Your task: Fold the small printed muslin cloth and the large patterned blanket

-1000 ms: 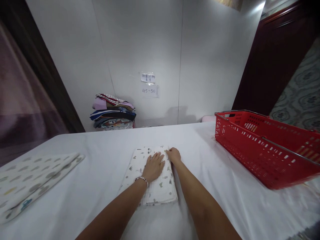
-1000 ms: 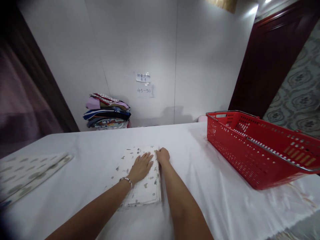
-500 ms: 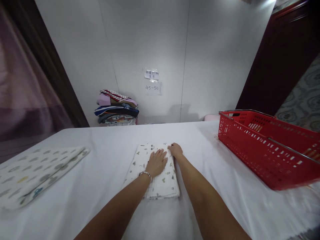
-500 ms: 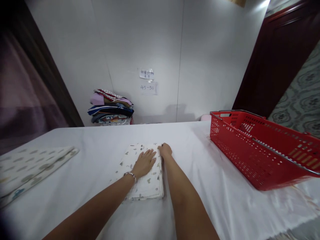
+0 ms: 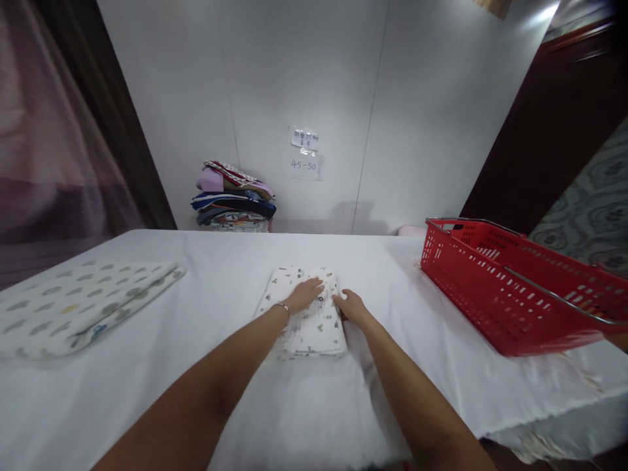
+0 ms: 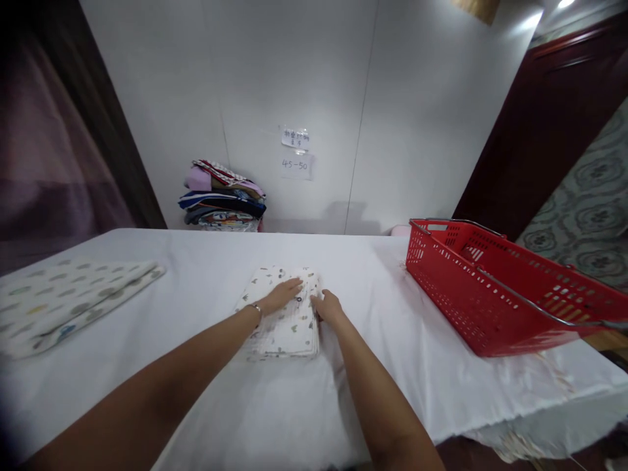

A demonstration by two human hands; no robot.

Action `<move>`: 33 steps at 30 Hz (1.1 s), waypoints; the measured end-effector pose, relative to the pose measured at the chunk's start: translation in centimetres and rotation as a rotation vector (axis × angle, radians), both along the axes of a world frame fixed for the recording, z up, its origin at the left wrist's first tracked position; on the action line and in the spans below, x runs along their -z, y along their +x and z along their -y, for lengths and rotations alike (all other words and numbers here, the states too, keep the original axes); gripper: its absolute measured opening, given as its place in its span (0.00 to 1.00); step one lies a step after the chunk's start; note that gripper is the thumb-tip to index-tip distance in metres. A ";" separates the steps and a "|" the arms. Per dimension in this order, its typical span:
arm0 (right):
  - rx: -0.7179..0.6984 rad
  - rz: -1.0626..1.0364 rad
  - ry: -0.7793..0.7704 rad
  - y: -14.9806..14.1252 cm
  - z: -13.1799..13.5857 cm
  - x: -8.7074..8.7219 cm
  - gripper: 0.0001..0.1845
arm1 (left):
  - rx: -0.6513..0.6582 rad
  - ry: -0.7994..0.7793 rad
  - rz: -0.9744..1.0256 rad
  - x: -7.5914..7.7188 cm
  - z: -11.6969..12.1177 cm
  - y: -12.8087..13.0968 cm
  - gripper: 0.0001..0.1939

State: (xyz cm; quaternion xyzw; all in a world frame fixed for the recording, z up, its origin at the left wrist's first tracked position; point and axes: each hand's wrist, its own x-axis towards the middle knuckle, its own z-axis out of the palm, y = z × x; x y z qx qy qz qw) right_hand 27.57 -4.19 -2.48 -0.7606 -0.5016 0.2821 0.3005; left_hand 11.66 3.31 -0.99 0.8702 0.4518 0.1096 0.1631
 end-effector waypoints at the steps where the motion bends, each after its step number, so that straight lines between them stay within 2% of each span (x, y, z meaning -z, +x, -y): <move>1: -0.020 -0.039 -0.016 -0.1 1.0 0.0 0.30 | -0.018 -0.008 0.013 -0.4 -0.1 -0.8 0.24; 3: -0.063 -0.159 -0.047 -0.1 2.9 -0.2 0.32 | -0.087 -0.011 0.032 -1.1 0.0 -3.0 0.25; 7: -0.127 -0.467 -0.110 -0.2 5.4 -0.6 0.40 | -0.322 -0.009 0.015 -1.5 0.6 -7.9 0.27; 10: -0.153 -0.518 -0.119 -0.1 6.0 -0.7 0.43 | -0.505 -0.081 -0.006 -1.4 0.9 -10.0 0.30; 12: -0.155 -0.504 -0.111 -0.1 6.0 -0.4 0.43 | -0.562 -0.155 -0.014 -1.3 0.8 -10.4 0.31; 16: -0.143 -0.474 -0.079 -0.1 5.9 0.5 0.42 | -0.528 -0.219 -0.005 -1.0 0.1 -10.2 0.27; 21: -0.122 -0.448 -0.074 -0.7 6.0 0.9 0.44 | -0.516 -0.184 0.052 -0.6 -0.4 -10.0 0.27; 25: -0.118 -0.238 -0.034 -1.0 6.6 0.3 0.40 | -0.515 -0.187 0.102 -0.6 0.1 -10.4 0.29; 27: -0.107 -0.019 0.067 -1.1 7.4 -0.1 0.36 | -0.500 -0.177 0.127 -0.7 0.9 -11.0 0.30; 30: -0.126 0.247 0.375 -1.6 9.0 -0.5 0.23 | -0.448 -0.085 0.236 -0.6 3.1 -12.2 0.28; 33: -0.310 0.295 0.676 -2.8 10.4 -0.4 0.13 | -0.232 0.071 0.442 0.0 6.2 -13.4 0.20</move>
